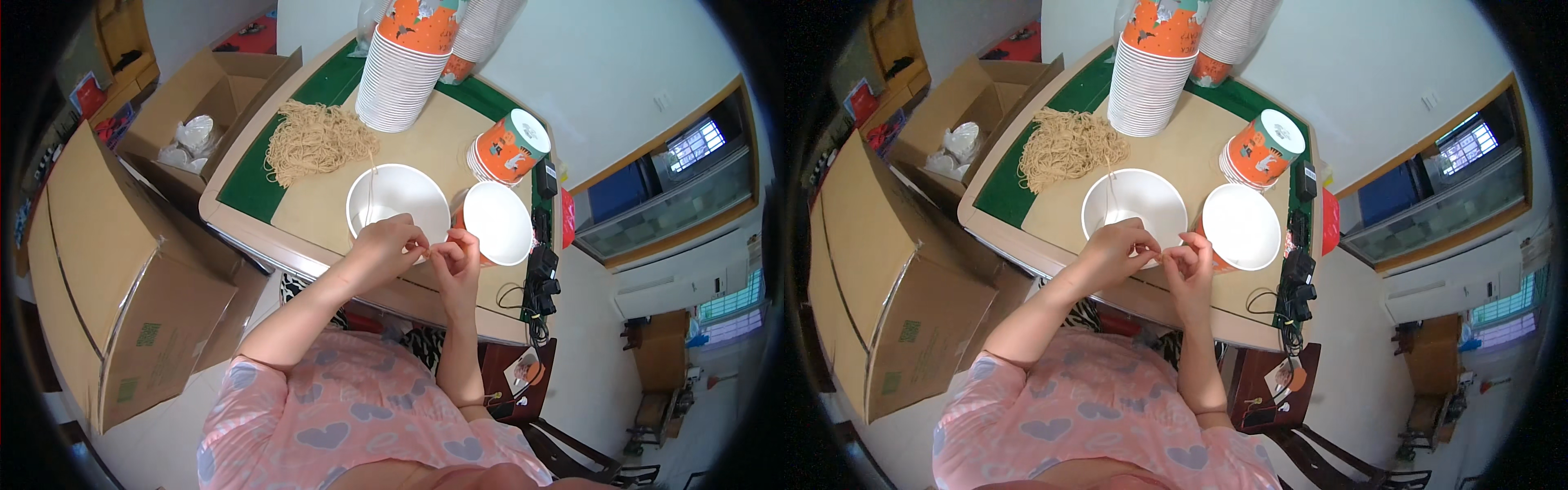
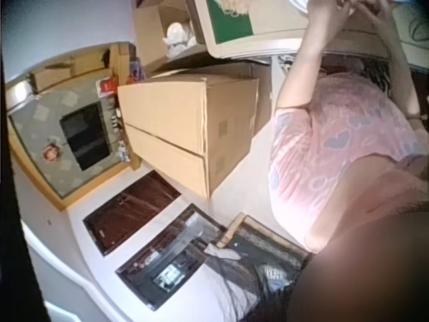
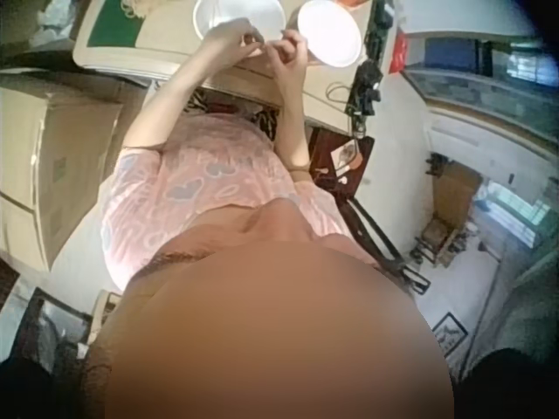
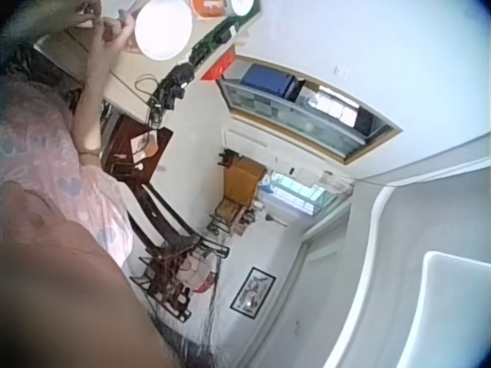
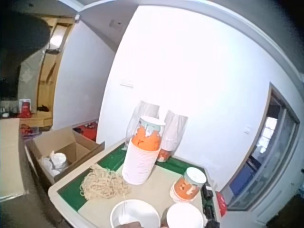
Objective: Threading and tying string around paper bowls for packaging.
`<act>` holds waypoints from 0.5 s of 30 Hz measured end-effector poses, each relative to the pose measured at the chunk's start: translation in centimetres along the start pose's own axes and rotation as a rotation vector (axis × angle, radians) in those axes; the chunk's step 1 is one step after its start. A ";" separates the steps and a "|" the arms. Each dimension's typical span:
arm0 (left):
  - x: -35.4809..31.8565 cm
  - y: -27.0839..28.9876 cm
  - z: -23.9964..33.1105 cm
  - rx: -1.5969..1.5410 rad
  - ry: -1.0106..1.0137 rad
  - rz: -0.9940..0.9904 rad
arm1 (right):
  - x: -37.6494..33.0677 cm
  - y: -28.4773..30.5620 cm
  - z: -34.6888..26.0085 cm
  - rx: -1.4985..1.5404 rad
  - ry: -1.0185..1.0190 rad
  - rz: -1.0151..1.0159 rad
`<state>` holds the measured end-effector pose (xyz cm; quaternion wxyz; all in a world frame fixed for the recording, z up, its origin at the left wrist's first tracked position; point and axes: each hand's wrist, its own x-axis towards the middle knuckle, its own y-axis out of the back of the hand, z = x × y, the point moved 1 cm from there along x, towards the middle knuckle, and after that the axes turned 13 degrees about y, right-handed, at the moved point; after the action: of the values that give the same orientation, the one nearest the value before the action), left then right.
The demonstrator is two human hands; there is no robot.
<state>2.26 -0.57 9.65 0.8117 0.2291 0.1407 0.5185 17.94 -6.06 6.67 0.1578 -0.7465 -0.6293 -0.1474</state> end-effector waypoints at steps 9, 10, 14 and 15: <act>-0.6 -0.5 -0.2 -0.039 -0.115 0.121 | -0.1 0.0 0.2 -0.095 0.024 -0.001; -0.6 -0.6 -0.3 -0.054 -0.112 0.137 | -0.1 -0.1 0.1 -0.094 0.021 -0.003; -0.6 -0.2 -0.4 -0.121 -0.091 0.155 | -0.1 -0.4 -0.3 -0.136 0.026 0.013; -0.6 0.0 -0.3 -0.144 -0.053 0.145 | -0.2 -0.4 -0.3 -0.145 0.038 0.022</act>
<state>1.90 -1.06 9.37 0.7900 0.1933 0.0643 0.5783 17.49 -6.31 6.85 0.1168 -0.7600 -0.6057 -0.2049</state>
